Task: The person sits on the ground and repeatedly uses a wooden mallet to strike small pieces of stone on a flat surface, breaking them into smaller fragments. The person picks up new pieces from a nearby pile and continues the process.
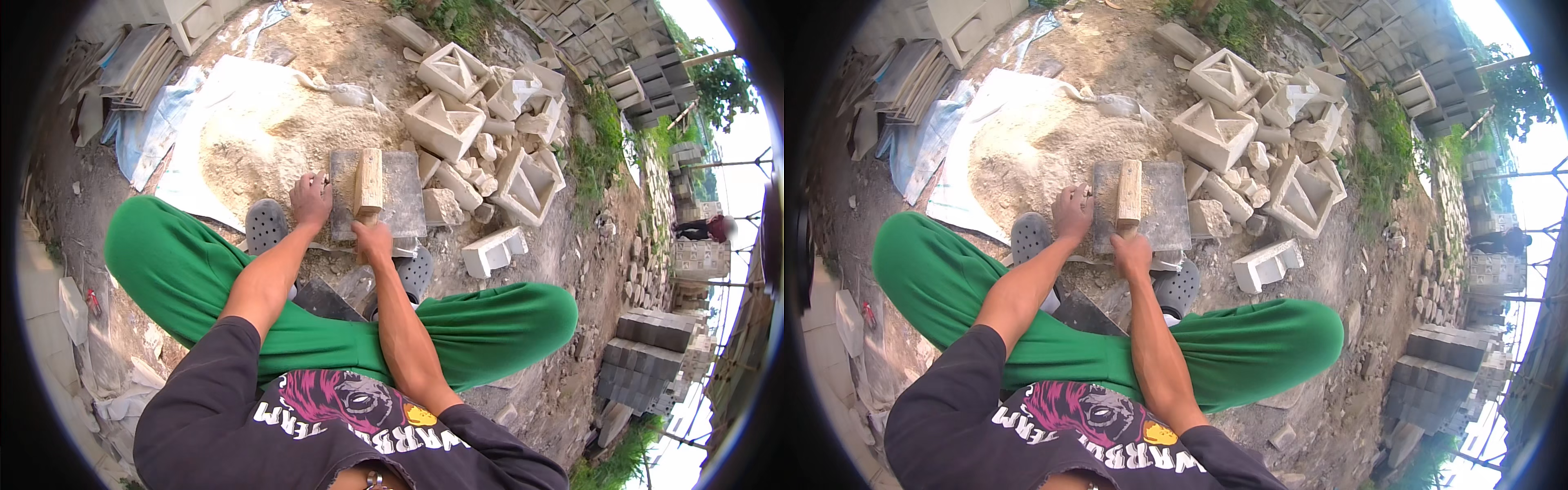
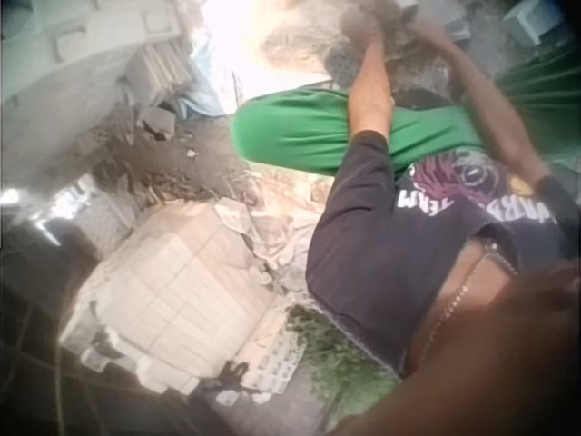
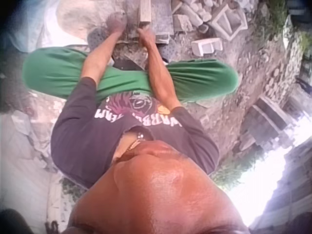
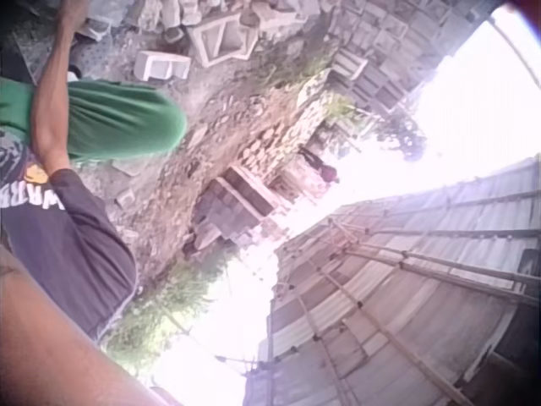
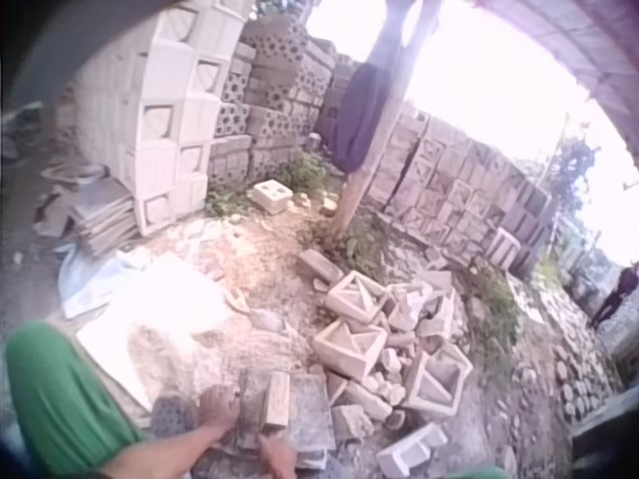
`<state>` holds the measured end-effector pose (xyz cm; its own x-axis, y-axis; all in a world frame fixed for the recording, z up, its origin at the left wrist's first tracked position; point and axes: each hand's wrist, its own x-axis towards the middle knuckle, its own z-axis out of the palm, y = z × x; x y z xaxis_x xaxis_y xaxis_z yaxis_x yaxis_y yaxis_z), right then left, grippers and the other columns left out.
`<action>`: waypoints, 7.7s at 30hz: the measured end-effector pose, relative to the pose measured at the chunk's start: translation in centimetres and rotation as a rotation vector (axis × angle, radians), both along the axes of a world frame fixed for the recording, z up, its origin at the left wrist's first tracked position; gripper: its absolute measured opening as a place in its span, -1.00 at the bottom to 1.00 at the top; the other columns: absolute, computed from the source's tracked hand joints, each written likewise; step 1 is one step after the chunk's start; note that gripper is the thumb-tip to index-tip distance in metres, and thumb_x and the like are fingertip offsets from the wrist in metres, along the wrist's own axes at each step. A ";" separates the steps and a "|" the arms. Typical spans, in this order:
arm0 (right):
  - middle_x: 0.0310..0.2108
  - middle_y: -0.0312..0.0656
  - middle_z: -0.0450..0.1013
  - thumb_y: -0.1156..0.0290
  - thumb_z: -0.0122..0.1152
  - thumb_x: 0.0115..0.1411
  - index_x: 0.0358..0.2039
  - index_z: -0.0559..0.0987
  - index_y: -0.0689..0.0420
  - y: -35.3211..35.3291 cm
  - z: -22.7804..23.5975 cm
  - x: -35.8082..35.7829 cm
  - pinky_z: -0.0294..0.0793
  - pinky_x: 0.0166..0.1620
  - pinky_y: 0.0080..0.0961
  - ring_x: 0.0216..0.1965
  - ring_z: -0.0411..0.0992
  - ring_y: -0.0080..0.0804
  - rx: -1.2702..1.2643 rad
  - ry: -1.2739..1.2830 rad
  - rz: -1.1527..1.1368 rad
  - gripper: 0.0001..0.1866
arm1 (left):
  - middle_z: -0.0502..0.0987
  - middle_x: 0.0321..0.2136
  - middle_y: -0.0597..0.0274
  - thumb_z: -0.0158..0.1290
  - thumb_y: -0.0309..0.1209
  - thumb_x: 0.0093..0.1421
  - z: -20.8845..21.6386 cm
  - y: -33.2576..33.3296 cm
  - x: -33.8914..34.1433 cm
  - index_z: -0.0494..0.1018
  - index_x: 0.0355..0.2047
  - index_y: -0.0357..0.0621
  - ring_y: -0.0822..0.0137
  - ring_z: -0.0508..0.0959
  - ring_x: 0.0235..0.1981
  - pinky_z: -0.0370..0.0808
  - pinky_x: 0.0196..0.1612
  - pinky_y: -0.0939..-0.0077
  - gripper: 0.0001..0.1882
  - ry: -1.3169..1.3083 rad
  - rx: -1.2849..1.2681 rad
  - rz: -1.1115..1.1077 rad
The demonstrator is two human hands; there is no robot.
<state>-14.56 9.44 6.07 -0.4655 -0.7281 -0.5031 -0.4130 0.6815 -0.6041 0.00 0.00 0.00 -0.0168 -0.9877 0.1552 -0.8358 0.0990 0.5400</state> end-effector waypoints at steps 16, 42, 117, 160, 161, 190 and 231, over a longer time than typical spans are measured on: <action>-0.58 -0.13 0.52 0.25 0.33 0.00 -0.39 0.59 0.34 0.0 2.3 -1.4 0.52 -0.50 -0.37 -0.63 0.52 -0.34 -0.140 -0.326 -0.299 -0.65 | 0.28 0.26 0.12 -0.03 -0.24 0.26 -0.8 0.0 -2.7 0.46 0.15 -0.04 0.07 0.12 0.36 -0.09 0.38 -0.06 -0.54 -0.182 -0.039 -0.221; -0.57 -0.03 0.55 0.17 0.30 -0.01 -0.39 0.61 0.32 -0.1 2.0 -2.2 0.55 -0.37 -0.27 -0.56 0.59 -0.19 -0.085 -0.236 -0.223 -0.60 | 0.56 -0.16 0.25 0.04 -0.11 0.26 2.6 -4.6 -1.5 0.65 -0.30 0.01 0.25 0.46 0.04 0.17 0.20 0.13 -0.70 -0.022 0.065 -0.483; -0.60 -0.16 0.49 0.26 0.30 0.04 -0.37 0.56 0.31 -0.3 5.3 -2.4 0.50 -0.53 -0.39 -0.67 0.51 -0.34 -0.185 -0.326 -0.311 -0.68 | 0.56 -0.14 0.05 0.22 -0.17 0.05 1.5 -1.7 -2.2 0.51 -0.03 -0.13 0.04 0.54 -0.08 0.47 0.01 0.20 -0.50 0.276 -0.023 -0.205; -0.49 -0.01 0.60 0.18 0.37 -0.06 -0.38 0.66 0.26 -2.1 2.2 -2.5 0.56 -0.37 -0.35 -0.57 0.57 -0.26 0.045 -0.162 -0.116 -0.62 | 0.56 -0.26 0.05 0.17 -0.15 0.17 0.6 -1.4 -2.3 0.65 -0.13 -0.01 0.14 0.59 -0.19 0.49 -0.08 0.27 -0.67 0.266 0.266 -0.059; -0.50 -0.03 0.59 0.18 0.37 -0.06 -0.37 0.65 0.27 -2.1 2.2 -2.7 0.55 -0.38 -0.36 -0.57 0.57 -0.27 -0.032 -0.101 -0.116 -0.62 | 0.56 -0.25 0.05 0.17 -0.15 0.17 0.5 -1.6 -2.2 0.65 -0.12 0.00 0.13 0.58 -0.18 0.49 -0.09 0.27 -0.67 0.243 0.261 -0.072; -0.49 0.09 0.56 0.32 0.36 0.02 -0.33 0.57 0.34 -4.7 7.4 -1.4 0.51 -0.33 -0.32 -0.43 0.59 -0.11 -0.619 -0.186 -0.189 -0.67 | 0.55 -0.29 0.20 0.16 -0.13 0.17 0.6 -0.9 -1.8 0.69 -0.19 0.12 0.16 0.53 -0.15 0.48 -0.06 0.26 -0.73 0.293 0.299 -0.015; -0.56 -0.04 0.57 0.22 0.34 -0.05 -0.46 0.62 0.33 -2.2 1.0 -0.5 0.54 -0.31 -0.25 -0.51 0.57 -0.15 -0.190 0.065 -0.104 -0.65 | 0.55 -0.27 0.19 0.18 -0.14 0.15 0.5 -1.9 -2.3 0.69 -0.18 0.13 0.15 0.53 -0.13 0.49 -0.05 0.26 -0.72 0.291 0.323 -0.052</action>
